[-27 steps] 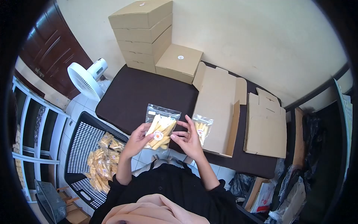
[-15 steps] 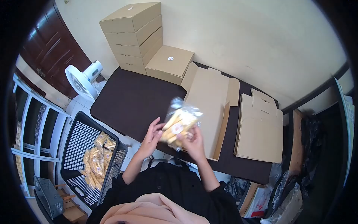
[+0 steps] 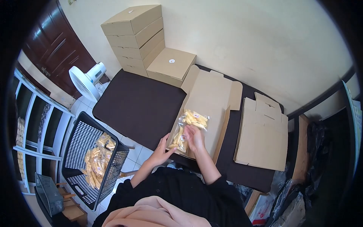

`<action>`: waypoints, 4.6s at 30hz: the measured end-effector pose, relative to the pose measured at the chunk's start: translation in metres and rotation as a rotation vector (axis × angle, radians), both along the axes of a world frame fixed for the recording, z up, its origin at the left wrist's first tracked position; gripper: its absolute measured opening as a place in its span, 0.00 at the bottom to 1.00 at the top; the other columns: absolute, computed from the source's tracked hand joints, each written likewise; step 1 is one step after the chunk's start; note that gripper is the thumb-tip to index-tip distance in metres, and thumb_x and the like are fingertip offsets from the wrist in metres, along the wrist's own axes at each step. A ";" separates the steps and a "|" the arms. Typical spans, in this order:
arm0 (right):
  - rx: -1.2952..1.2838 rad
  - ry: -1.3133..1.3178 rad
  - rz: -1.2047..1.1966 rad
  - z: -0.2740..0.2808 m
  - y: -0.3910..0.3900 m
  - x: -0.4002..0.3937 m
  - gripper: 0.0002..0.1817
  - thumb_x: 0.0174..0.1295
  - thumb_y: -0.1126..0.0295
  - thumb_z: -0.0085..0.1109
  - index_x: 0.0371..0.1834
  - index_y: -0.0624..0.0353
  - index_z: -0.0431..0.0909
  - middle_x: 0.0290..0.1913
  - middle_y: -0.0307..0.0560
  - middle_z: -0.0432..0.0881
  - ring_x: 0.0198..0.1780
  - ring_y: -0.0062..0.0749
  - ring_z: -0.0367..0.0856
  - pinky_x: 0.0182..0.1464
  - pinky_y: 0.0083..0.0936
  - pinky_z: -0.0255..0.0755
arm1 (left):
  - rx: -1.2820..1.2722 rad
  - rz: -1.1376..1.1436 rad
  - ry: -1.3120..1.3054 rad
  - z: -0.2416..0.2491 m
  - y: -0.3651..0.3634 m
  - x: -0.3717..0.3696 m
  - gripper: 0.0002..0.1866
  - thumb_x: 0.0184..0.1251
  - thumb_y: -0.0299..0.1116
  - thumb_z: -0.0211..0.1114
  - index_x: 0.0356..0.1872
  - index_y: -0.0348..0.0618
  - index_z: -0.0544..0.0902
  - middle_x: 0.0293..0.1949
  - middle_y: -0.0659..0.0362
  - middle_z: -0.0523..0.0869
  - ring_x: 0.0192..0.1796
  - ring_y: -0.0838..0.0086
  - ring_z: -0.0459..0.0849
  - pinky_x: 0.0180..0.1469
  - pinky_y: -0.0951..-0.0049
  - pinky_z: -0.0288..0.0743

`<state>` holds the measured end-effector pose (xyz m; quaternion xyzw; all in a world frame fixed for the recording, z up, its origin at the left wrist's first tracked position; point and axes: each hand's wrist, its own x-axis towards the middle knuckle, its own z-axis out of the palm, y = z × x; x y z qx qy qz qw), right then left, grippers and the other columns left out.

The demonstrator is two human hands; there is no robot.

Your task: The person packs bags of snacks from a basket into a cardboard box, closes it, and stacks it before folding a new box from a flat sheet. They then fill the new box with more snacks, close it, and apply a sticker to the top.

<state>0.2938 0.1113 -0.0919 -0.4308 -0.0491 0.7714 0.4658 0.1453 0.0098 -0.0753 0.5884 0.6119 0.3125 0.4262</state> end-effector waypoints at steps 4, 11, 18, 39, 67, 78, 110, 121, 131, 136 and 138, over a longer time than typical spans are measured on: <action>0.418 -0.386 0.235 0.022 0.007 0.015 0.14 0.59 0.69 0.51 0.46 0.62 0.67 0.49 0.53 0.71 0.50 0.32 0.73 0.45 0.21 0.73 | 0.000 0.020 -0.045 -0.001 -0.001 0.002 0.38 0.61 0.45 0.56 0.63 0.31 0.49 0.61 0.40 0.57 0.65 0.52 0.55 0.65 0.62 0.50; 0.966 -1.684 0.771 0.003 0.064 0.035 0.39 0.38 0.51 0.67 0.55 0.57 0.68 0.50 0.55 0.72 0.56 0.49 0.66 0.59 0.39 0.59 | -0.002 0.032 -0.044 -0.003 -0.003 0.002 0.38 0.60 0.44 0.57 0.63 0.31 0.50 0.61 0.41 0.57 0.65 0.53 0.55 0.65 0.62 0.51; 1.008 -1.571 0.813 -0.005 0.060 0.031 0.41 0.38 0.48 0.67 0.57 0.58 0.68 0.52 0.57 0.71 0.58 0.50 0.65 0.60 0.37 0.59 | -0.002 0.020 -0.044 -0.001 -0.004 0.000 0.38 0.60 0.46 0.57 0.63 0.31 0.50 0.60 0.41 0.58 0.64 0.52 0.57 0.65 0.62 0.51; 1.253 -1.518 0.229 0.074 -0.012 -0.068 0.21 0.48 0.73 0.59 0.49 0.60 0.70 0.55 0.56 0.66 0.58 0.48 0.64 0.60 0.37 0.57 | 0.169 1.030 -0.010 -0.039 -0.156 -0.226 0.21 0.59 0.34 0.59 0.53 0.39 0.69 0.47 0.56 0.74 0.40 0.75 0.73 0.38 0.79 0.70; 1.432 -1.242 0.925 0.052 -0.142 -0.257 0.18 0.46 0.75 0.61 0.44 0.58 0.74 0.57 0.53 0.65 0.58 0.50 0.65 0.57 0.36 0.63 | -0.770 1.083 0.061 -0.247 -0.303 -0.408 0.59 0.46 0.50 0.67 0.64 0.31 0.31 0.66 0.39 0.42 0.68 0.55 0.50 0.67 0.70 0.48; 1.418 -1.178 0.762 0.042 -0.136 -0.238 0.18 0.44 0.74 0.62 0.43 0.58 0.74 0.54 0.54 0.68 0.54 0.49 0.68 0.53 0.35 0.66 | -0.486 0.832 -0.086 -0.249 -0.264 -0.406 0.31 0.47 0.47 0.68 0.49 0.38 0.72 0.40 0.51 0.80 0.38 0.66 0.80 0.37 0.69 0.76; 0.678 -1.638 0.312 0.097 -0.056 0.020 0.46 0.46 0.48 0.61 0.63 0.63 0.53 0.47 0.59 0.68 0.44 0.52 0.74 0.41 0.41 0.70 | 0.169 -0.037 -0.373 0.071 0.080 -0.017 0.36 0.58 0.29 0.60 0.64 0.35 0.51 0.51 0.50 0.72 0.44 0.77 0.74 0.42 0.80 0.71; 0.419 -2.044 0.696 0.031 0.006 0.047 0.42 0.54 0.46 0.52 0.65 0.63 0.52 0.59 0.63 0.58 0.57 0.51 0.65 0.52 0.43 0.66 | 0.178 -0.608 0.692 0.002 0.107 0.052 0.39 0.58 0.56 0.54 0.65 0.41 0.56 0.68 0.47 0.48 0.70 0.56 0.40 0.67 0.51 0.40; 0.432 -2.166 0.784 0.015 0.004 0.042 0.35 0.56 0.54 0.52 0.67 0.48 0.54 0.66 0.62 0.49 0.61 0.49 0.59 0.50 0.38 0.66 | 0.304 -0.665 0.741 -0.005 0.102 0.040 0.40 0.57 0.54 0.55 0.66 0.43 0.54 0.68 0.48 0.46 0.70 0.57 0.42 0.67 0.51 0.40; 0.471 -2.185 0.805 0.018 0.004 0.039 0.36 0.54 0.53 0.54 0.66 0.49 0.54 0.66 0.63 0.51 0.61 0.49 0.59 0.52 0.39 0.65 | 0.263 -0.509 0.569 0.041 0.072 0.015 0.39 0.58 0.52 0.55 0.66 0.43 0.53 0.68 0.46 0.45 0.71 0.55 0.40 0.67 0.50 0.37; 0.429 -2.206 0.796 0.030 0.005 0.032 0.36 0.54 0.53 0.54 0.66 0.49 0.55 0.66 0.64 0.51 0.61 0.52 0.59 0.54 0.41 0.63 | 0.300 -0.448 0.472 0.065 0.056 -0.012 0.40 0.58 0.52 0.56 0.65 0.41 0.53 0.68 0.46 0.45 0.71 0.55 0.39 0.67 0.49 0.36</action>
